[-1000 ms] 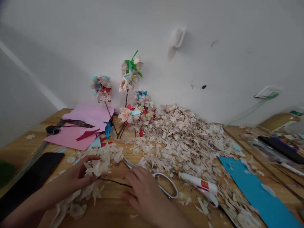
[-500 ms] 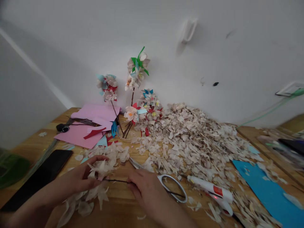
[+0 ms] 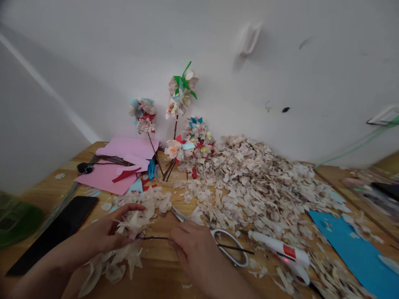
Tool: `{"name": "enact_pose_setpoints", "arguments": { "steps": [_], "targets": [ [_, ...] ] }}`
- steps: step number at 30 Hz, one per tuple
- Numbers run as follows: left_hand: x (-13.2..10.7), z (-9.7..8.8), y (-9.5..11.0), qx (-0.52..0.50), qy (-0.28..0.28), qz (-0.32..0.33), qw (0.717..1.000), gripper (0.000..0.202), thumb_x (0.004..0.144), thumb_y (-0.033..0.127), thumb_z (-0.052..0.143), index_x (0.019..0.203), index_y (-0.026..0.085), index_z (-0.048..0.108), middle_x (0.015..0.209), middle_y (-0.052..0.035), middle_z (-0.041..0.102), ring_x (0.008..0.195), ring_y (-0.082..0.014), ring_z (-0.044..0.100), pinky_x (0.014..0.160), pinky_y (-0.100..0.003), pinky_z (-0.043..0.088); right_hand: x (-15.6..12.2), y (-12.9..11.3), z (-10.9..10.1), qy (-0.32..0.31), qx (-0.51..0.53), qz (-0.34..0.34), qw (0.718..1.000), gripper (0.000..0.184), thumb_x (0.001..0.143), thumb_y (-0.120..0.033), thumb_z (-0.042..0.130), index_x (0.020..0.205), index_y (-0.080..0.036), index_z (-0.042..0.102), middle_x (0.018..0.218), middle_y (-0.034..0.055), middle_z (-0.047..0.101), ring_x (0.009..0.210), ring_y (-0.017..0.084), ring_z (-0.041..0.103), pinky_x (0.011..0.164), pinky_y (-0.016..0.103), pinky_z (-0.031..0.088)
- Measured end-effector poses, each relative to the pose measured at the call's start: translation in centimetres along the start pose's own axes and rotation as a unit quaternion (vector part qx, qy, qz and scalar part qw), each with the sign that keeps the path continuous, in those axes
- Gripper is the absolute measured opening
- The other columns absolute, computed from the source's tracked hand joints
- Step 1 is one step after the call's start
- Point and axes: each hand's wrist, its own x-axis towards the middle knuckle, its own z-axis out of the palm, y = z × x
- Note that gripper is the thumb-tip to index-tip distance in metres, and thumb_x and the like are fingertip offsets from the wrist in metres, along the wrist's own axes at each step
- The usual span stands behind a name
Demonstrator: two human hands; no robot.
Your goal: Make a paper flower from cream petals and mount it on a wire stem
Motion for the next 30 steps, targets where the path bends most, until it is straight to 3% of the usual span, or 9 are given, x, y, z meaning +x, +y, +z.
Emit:
{"name": "enact_pose_setpoints", "arguments": {
  "steps": [6, 30],
  "targets": [
    [-0.2, 0.0, 0.2, -0.069, 0.001, 0.005, 0.998, 0.056, 0.070, 0.028, 0.061, 0.119, 0.024, 0.034, 0.085, 0.0022, 0.059, 0.078, -0.0176, 0.053, 0.069, -0.028, 0.037, 0.3, -0.1, 0.0, 0.019, -0.018, -0.012, 1.000, 0.022, 0.085, -0.009, 0.046, 0.068, -0.021, 0.052, 0.065, -0.0014, 0.056, 0.061, 0.014, 0.053, 0.054, 0.024, 0.035],
    [0.0, 0.0, 0.1, -0.087, 0.045, -0.016, 0.995, 0.065, 0.063, 0.035, 0.063, 0.121, 0.023, 0.034, 0.086, -0.0006, 0.065, 0.086, -0.0241, 0.060, 0.076, -0.035, 0.041, 1.2, -0.5, -0.2, 0.048, -0.064, -0.055, 0.995, 0.025, 0.086, -0.009, 0.041, 0.068, -0.021, 0.055, 0.062, 0.0001, 0.059, 0.058, 0.016, 0.054, 0.051, 0.025, 0.037]
  ]
}}
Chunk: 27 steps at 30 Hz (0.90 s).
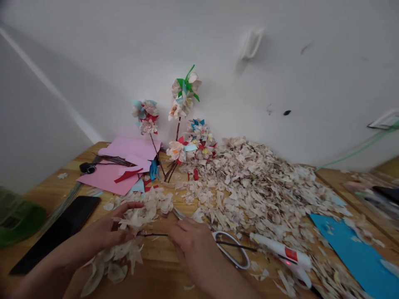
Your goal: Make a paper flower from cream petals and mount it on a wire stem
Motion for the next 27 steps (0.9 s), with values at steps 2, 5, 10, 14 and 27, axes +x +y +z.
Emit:
{"name": "enact_pose_setpoints", "arguments": {
  "steps": [2, 5, 10, 14, 27],
  "targets": [
    [0.1, 0.1, 0.0, -0.007, 0.000, 0.002, 1.000, 0.066, 0.063, 0.034, 0.063, 0.121, 0.023, 0.033, 0.088, -0.0013, 0.065, 0.087, -0.0239, 0.060, 0.076, -0.035, 0.041, 0.1, 0.0, -0.1, -0.001, -0.006, -0.006, 1.000, 0.023, 0.085, -0.008, 0.043, 0.071, -0.021, 0.056, 0.063, -0.0001, 0.059, 0.057, 0.016, 0.054, 0.051, 0.025, 0.036],
    [0.2, 0.1, 0.0, -0.004, 0.007, 0.004, 1.000, 0.064, 0.064, 0.033, 0.061, 0.120, 0.022, 0.033, 0.088, -0.0011, 0.064, 0.085, -0.0225, 0.059, 0.075, -0.034, 0.041, 0.4, 0.2, -0.1, -0.011, -0.015, -0.014, 1.000, 0.022, 0.084, -0.007, 0.044, 0.074, -0.020, 0.058, 0.065, 0.0004, 0.060, 0.059, 0.017, 0.055, 0.051, 0.025, 0.037],
    [0.5, 0.0, -0.2, 0.009, 0.020, 0.009, 1.000, 0.060, 0.066, 0.030, 0.059, 0.119, 0.021, 0.034, 0.086, -0.0007, 0.063, 0.082, -0.0219, 0.060, 0.074, -0.033, 0.041, 0.7, 1.0, 0.8, -0.021, -0.027, -0.010, 0.999, 0.022, 0.083, -0.007, 0.043, 0.073, -0.020, 0.057, 0.067, 0.0015, 0.061, 0.062, 0.018, 0.056, 0.051, 0.025, 0.038],
    [0.7, -0.1, -0.3, 0.011, 0.025, 0.005, 1.000, 0.059, 0.065, 0.029, 0.059, 0.119, 0.021, 0.035, 0.087, -0.0015, 0.065, 0.083, -0.0224, 0.060, 0.073, -0.033, 0.041, 0.8, 1.6, 1.5, -0.024, -0.027, -0.002, 0.999, 0.020, 0.082, -0.007, 0.045, 0.074, -0.020, 0.057, 0.069, 0.0019, 0.062, 0.064, 0.018, 0.057, 0.053, 0.025, 0.039],
    [0.8, 0.4, 0.0, 0.005, 0.045, -0.005, 0.999, 0.058, 0.066, 0.037, 0.061, 0.116, 0.021, 0.036, 0.091, -0.0040, 0.067, 0.080, -0.0224, 0.060, 0.071, -0.033, 0.041, 1.1, 2.2, 1.9, -0.058, 0.004, 0.035, 0.998, 0.013, 0.085, -0.012, 0.051, 0.082, -0.019, 0.061, 0.076, 0.0033, 0.064, 0.072, 0.020, 0.059, 0.059, 0.028, 0.045]
  ]
}}
